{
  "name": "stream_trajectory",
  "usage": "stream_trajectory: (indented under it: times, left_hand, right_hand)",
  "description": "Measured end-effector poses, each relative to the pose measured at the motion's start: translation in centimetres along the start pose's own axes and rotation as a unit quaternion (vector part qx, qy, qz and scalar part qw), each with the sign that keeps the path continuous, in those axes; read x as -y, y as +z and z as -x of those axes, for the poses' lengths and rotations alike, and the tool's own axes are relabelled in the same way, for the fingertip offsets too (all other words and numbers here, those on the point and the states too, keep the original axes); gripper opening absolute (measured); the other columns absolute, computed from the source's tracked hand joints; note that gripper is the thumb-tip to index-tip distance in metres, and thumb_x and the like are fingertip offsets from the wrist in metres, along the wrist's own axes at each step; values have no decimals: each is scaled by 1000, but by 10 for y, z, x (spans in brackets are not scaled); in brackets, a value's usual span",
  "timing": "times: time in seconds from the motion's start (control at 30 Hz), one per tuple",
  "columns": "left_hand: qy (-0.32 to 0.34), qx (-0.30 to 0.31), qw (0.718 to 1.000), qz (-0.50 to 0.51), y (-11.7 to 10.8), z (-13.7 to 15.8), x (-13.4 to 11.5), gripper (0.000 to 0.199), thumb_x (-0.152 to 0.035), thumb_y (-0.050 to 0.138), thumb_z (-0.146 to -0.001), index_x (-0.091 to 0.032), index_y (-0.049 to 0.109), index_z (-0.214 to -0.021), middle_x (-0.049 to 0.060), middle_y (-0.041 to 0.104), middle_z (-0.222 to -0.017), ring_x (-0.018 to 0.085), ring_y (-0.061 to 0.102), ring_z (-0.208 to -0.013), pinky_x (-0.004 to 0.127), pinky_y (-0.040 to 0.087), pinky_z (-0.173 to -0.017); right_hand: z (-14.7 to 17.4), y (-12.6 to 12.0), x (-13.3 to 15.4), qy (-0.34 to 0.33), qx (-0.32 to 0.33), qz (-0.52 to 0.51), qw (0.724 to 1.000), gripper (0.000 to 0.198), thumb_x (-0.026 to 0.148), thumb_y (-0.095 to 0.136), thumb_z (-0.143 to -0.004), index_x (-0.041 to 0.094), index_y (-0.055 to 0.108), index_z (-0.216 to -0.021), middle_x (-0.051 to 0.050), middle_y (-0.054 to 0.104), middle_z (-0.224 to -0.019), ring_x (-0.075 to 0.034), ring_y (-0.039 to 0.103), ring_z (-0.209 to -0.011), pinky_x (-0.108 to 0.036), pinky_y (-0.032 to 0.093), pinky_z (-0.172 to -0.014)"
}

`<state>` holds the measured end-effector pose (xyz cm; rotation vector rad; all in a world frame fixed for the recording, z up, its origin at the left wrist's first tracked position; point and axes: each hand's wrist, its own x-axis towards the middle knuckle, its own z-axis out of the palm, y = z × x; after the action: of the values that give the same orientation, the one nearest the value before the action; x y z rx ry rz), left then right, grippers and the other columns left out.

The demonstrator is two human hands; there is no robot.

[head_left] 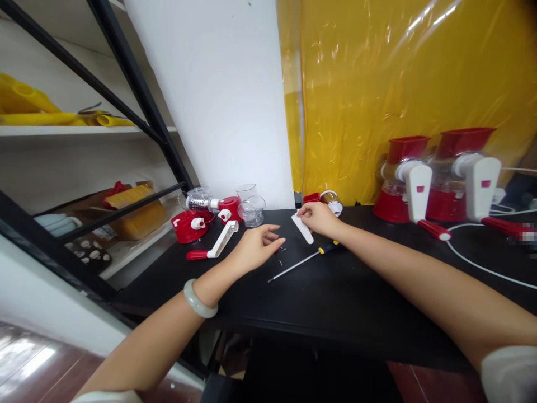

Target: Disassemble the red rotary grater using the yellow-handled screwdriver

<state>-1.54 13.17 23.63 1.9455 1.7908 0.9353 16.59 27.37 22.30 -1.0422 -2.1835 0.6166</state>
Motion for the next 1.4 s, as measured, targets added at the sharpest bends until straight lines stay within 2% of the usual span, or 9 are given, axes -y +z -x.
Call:
stream_trajectory:
  times: [0.13,0.3,0.47,0.6,0.73,0.83,0.93,1.2,1.4]
  left_hand:
    - [20,25,999,28,9,11,-18,66,-50,68,-80,-17,52,-135,15,68,-121,21,73,-85,32,57,-77]
    - [73,-9,997,8,13,19,-20,50,-39,67,-82,-19,59,-127,10,72,-111,23,72,-92,34,57,-81]
    - [-33,-60,990,125,-7,18,11,41,-27,52,-91,-14,53,-129,14,71,-111,21,74,-86,30,61,-66]
    - [-108,-151,983,5,-36,19,45,39,-22,52,-89,-15,51,-127,8,72,-90,18,74,-78,26,59,-64]
    - [-182,-118,970,-110,-51,21,64,28,-21,48,-88,-15,61,-112,8,74,-85,19,74,-77,25,57,-67]
    - [-150,-77,957,-235,-52,24,62,33,-23,46,-88,-18,65,-114,6,74,-76,22,73,-81,30,54,-79]
    - [-130,-40,935,-327,-51,21,61,37,-27,45,-88,-19,68,-116,12,76,-94,29,70,-98,35,50,-86]
    - [-113,34,937,-328,-51,8,77,47,-39,49,-89,-12,62,-125,11,73,-95,27,68,-95,33,49,-83]
    - [-69,53,929,-360,-53,15,70,48,-35,50,-90,-11,60,-130,18,63,-120,28,64,-106,35,46,-97]
  right_hand:
    - [17,18,22,-27,31,-163,986,15,9,55,-78,17,63,-88,-2,70,-71,-13,67,-53,-21,52,-48]
    - [34,29,40,-99,70,-265,957,19,10,55,-81,19,56,-98,1,65,-74,-14,69,-61,-24,55,-55]
    - [40,32,44,-183,61,-233,953,33,12,55,-84,20,49,-115,-3,66,-89,-15,67,-81,-27,55,-68]
    - [39,32,43,-212,69,-214,951,29,12,55,-84,19,51,-112,-4,65,-90,-15,65,-82,-27,53,-70]
    - [41,33,42,-209,102,-220,947,19,13,53,-85,18,55,-103,-2,65,-82,-13,65,-74,-27,52,-67]
    - [42,32,42,-206,120,-226,945,16,14,54,-86,18,56,-101,-2,66,-79,-13,66,-72,-27,52,-68]
    - [44,31,43,-200,126,-229,944,15,14,54,-86,18,57,-100,-2,67,-79,-14,67,-73,-27,52,-69]
    - [43,31,43,-196,132,-221,946,15,12,54,-86,18,59,-98,-2,69,-80,-14,68,-75,-27,52,-71]
    - [43,32,42,-201,132,-213,947,14,11,54,-85,17,60,-97,-3,69,-80,-14,68,-74,-27,52,-70]
